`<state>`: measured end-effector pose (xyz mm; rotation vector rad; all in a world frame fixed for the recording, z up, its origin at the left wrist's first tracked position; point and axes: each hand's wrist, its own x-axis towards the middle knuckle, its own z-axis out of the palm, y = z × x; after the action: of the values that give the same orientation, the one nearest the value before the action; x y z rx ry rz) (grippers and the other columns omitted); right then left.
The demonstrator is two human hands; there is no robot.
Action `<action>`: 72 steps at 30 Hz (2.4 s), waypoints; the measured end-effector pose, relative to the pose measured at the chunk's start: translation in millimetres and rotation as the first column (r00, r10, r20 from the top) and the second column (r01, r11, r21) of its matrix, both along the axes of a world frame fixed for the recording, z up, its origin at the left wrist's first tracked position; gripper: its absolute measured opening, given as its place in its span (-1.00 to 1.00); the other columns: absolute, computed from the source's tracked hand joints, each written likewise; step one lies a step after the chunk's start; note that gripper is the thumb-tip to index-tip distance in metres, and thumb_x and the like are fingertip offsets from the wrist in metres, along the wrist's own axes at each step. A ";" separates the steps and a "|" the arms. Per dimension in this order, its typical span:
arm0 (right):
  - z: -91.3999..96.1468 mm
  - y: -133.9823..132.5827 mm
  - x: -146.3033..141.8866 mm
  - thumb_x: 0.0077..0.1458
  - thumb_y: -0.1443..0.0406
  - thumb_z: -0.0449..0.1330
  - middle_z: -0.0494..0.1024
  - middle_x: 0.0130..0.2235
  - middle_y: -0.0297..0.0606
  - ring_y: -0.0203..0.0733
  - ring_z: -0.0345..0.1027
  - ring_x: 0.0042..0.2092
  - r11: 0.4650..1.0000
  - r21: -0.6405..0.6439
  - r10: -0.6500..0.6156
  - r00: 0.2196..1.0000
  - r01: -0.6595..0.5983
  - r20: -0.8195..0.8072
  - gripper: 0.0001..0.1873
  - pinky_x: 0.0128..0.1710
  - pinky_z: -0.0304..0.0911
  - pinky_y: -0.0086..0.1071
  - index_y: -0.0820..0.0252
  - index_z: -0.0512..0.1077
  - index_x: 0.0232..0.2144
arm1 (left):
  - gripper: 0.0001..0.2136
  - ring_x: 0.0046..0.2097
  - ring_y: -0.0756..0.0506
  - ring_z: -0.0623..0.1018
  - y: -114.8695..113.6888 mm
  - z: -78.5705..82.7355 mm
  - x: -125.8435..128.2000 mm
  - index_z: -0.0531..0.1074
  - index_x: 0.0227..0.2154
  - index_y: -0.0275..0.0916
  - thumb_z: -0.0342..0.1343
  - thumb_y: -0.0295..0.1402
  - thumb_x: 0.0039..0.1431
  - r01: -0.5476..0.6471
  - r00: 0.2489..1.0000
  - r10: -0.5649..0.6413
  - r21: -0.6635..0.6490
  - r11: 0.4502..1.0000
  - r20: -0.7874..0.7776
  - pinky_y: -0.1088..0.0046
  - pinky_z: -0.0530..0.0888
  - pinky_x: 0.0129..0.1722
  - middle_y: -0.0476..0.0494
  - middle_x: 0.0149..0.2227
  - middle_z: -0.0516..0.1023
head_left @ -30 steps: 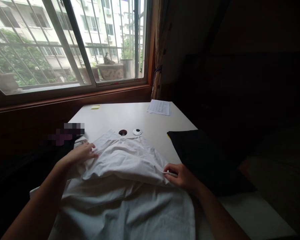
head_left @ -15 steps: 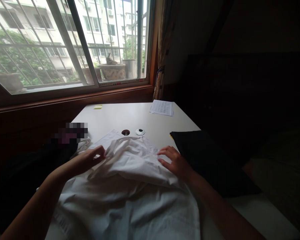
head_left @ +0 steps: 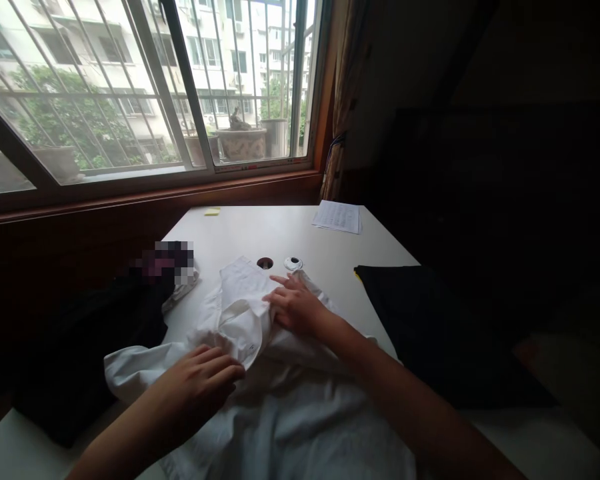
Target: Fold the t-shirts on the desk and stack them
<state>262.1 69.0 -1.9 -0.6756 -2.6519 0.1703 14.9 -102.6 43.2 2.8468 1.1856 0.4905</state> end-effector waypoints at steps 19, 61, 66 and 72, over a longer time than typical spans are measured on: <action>50.4 -109.8 34.3 0.02 0.36 0.24 0.43 -0.40 -0.37 -0.25 0.30 -0.35 0.902 -0.315 0.291 0.955 -0.294 -0.059 -0.79 -0.31 0.25 -0.39 0.08 0.25 -0.51 | -0.36 0.15 -0.28 0.55 -32.1 -43.8 -34.5 0.11 0.41 0.06 0.13 -0.05 0.33 -0.043 0.885 0.312 -0.607 0.793 0.345 0.15 0.55 0.08 -0.29 0.31 0.37; 0.6 -32.0 54.5 0.20 0.36 0.15 0.62 -0.12 -0.21 -0.13 0.50 -0.08 0.821 -0.570 -0.233 0.922 0.017 -0.309 -0.76 -0.04 0.43 -0.21 0.15 0.55 -0.11 | -0.18 0.25 -0.22 0.46 93.2 -52.9 6.2 -0.16 0.45 -0.08 0.01 -0.60 0.18 -0.097 0.871 0.215 -0.273 0.957 0.442 0.06 0.47 0.18 -0.33 0.31 0.35; -32.6 14.5 49.6 0.14 0.29 0.29 0.36 0.25 -0.08 0.07 0.18 0.31 0.937 -0.286 -0.289 0.906 0.201 -0.308 -0.37 0.29 0.14 0.11 0.06 0.31 0.25 | -0.32 0.31 -0.29 0.35 44.9 -46.2 -2.4 -0.11 0.43 -0.05 0.08 -0.31 0.36 -0.389 0.824 0.387 -0.083 0.917 0.413 -0.06 0.35 0.26 -0.34 0.31 0.30; -49.1 42.9 0.9 -0.02 0.28 0.42 0.18 0.39 0.02 0.17 -0.06 0.42 0.972 -0.232 -0.072 0.982 0.029 -0.176 -0.05 0.39 -0.09 0.07 0.16 0.17 0.37 | -0.60 -0.10 -0.25 0.57 -42.1 -49.5 -5.4 0.27 0.21 0.04 0.09 -0.22 0.35 -0.530 0.798 0.519 -0.054 0.846 0.308 0.12 0.56 -0.08 -0.19 -0.13 0.54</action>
<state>263.0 111.9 -51.1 -0.7602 -2.4569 0.5056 9.5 -144.7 -6.3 2.2943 1.8983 0.9415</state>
